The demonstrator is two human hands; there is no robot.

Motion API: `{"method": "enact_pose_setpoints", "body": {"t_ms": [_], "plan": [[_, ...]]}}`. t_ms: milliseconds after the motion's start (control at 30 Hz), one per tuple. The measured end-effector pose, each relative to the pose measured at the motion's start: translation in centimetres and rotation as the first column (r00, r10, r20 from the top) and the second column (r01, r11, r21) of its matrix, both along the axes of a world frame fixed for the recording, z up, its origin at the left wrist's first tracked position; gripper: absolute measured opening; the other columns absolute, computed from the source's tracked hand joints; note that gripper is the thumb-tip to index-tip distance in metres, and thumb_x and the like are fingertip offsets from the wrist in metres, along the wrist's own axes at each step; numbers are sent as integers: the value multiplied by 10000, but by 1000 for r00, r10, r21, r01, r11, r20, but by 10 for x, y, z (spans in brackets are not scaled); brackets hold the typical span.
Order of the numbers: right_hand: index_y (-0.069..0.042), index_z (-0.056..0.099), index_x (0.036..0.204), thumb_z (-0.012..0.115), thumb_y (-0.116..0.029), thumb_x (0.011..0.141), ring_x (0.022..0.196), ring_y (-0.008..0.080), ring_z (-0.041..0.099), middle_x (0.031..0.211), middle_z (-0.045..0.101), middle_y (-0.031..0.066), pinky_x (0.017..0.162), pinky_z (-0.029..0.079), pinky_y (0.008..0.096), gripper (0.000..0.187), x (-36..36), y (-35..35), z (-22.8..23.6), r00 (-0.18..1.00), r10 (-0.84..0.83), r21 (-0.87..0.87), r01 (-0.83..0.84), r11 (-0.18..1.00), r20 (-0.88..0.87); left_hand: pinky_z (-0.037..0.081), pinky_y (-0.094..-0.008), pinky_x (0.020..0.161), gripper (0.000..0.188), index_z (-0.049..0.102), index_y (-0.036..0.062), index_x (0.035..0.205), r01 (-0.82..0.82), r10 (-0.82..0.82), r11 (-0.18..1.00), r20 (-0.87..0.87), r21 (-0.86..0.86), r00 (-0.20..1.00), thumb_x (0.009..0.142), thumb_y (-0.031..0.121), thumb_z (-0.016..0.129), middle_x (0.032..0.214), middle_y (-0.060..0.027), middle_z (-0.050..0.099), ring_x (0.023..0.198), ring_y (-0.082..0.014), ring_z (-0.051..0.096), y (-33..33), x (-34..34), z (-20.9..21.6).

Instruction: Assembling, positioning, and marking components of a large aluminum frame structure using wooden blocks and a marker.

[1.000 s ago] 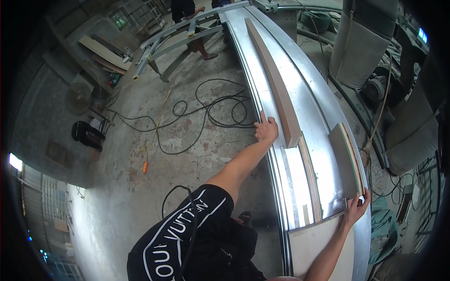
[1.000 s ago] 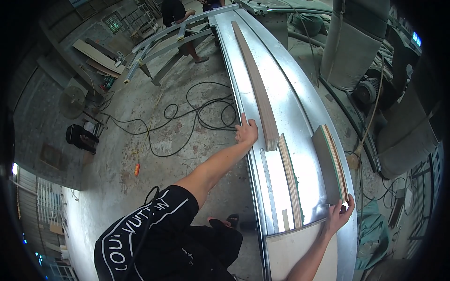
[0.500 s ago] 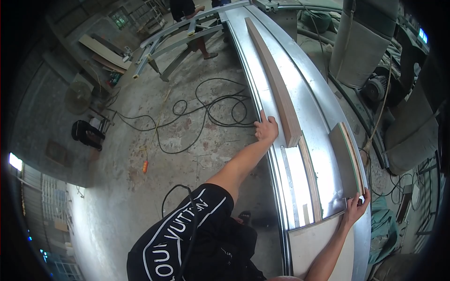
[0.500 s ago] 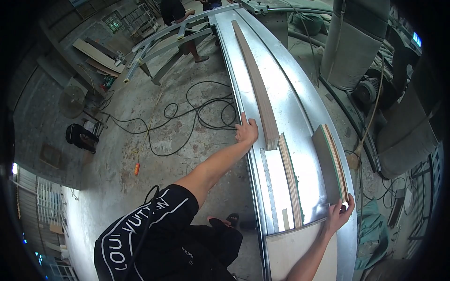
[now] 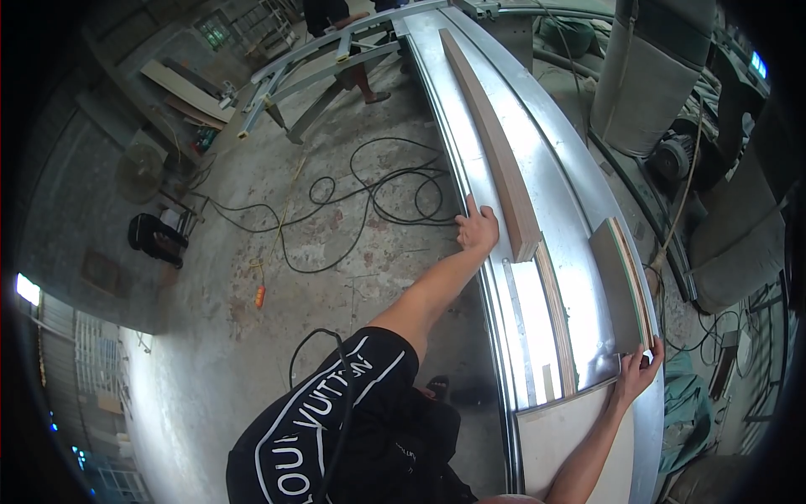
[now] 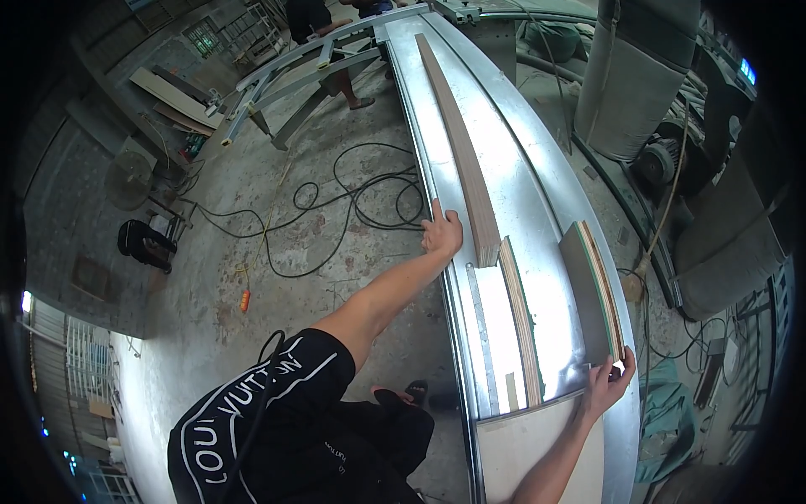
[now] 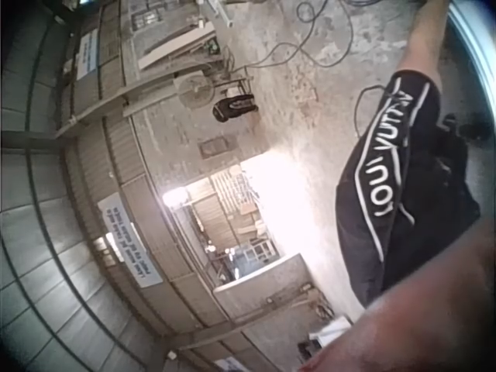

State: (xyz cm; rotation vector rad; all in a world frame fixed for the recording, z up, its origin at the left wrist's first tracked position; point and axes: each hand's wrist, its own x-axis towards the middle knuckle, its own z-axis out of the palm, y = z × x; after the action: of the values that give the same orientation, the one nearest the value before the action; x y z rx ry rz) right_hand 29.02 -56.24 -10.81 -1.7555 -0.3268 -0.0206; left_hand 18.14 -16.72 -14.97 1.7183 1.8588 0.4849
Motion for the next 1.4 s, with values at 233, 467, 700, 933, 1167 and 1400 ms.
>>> {"method": "enact_pose_setpoints", "body": {"t_ms": [233,467,700,933,1167,1400], "plan": [[-15,412,1229,513,-29,869,737,72,487,1090,483,75,577,401,171,374,-1,0,2,1000,-2,10,2,1000,-10,371,-515,871,529,240,263,1375,18,-17,999,24,-37,1000,868,399,311,1206,-316,377,1005,-438,514,-2,0,6],[-15,417,1223,519,-28,869,727,71,485,1082,485,69,574,399,170,368,-1,1,0,1000,7,26,-7,1000,-3,365,-522,872,525,247,264,1372,4,-4,1000,15,-21,1000,869,400,313,1211,-316,371,1006,-441,511,0,0,2],[-23,421,1222,520,-28,872,673,49,437,1064,476,57,523,368,162,364,0,1,-3,1000,4,37,-3,999,-4,361,-515,874,522,252,277,1368,-2,3,1000,20,-21,1000,866,402,325,1215,-314,370,1008,-445,509,0,1,-1],[-27,429,1216,520,-32,875,652,42,412,1062,459,48,504,351,156,353,2,0,-5,1000,-6,46,7,999,-19,363,-514,871,525,255,282,1367,0,1,1000,34,-21,999,862,407,328,1224,-317,365,1003,-443,512,-1,1,-1],[-26,431,1213,525,-36,875,655,42,414,1061,467,49,508,356,154,351,1,2,-4,1000,-6,64,6,998,2,369,-524,868,525,259,278,1367,-9,9,1000,20,0,1000,861,401,329,1235,-325,357,1004,-448,513,2,1,-4],[-21,429,1213,529,-38,873,659,42,420,1058,478,49,512,359,153,355,1,1,-4,1000,-3,68,3,998,-5,368,-530,870,522,260,272,1365,-5,5,1000,30,-15,1000,863,399,327,1231,-326,357,1018,-451,504,1,1,-3]]}}
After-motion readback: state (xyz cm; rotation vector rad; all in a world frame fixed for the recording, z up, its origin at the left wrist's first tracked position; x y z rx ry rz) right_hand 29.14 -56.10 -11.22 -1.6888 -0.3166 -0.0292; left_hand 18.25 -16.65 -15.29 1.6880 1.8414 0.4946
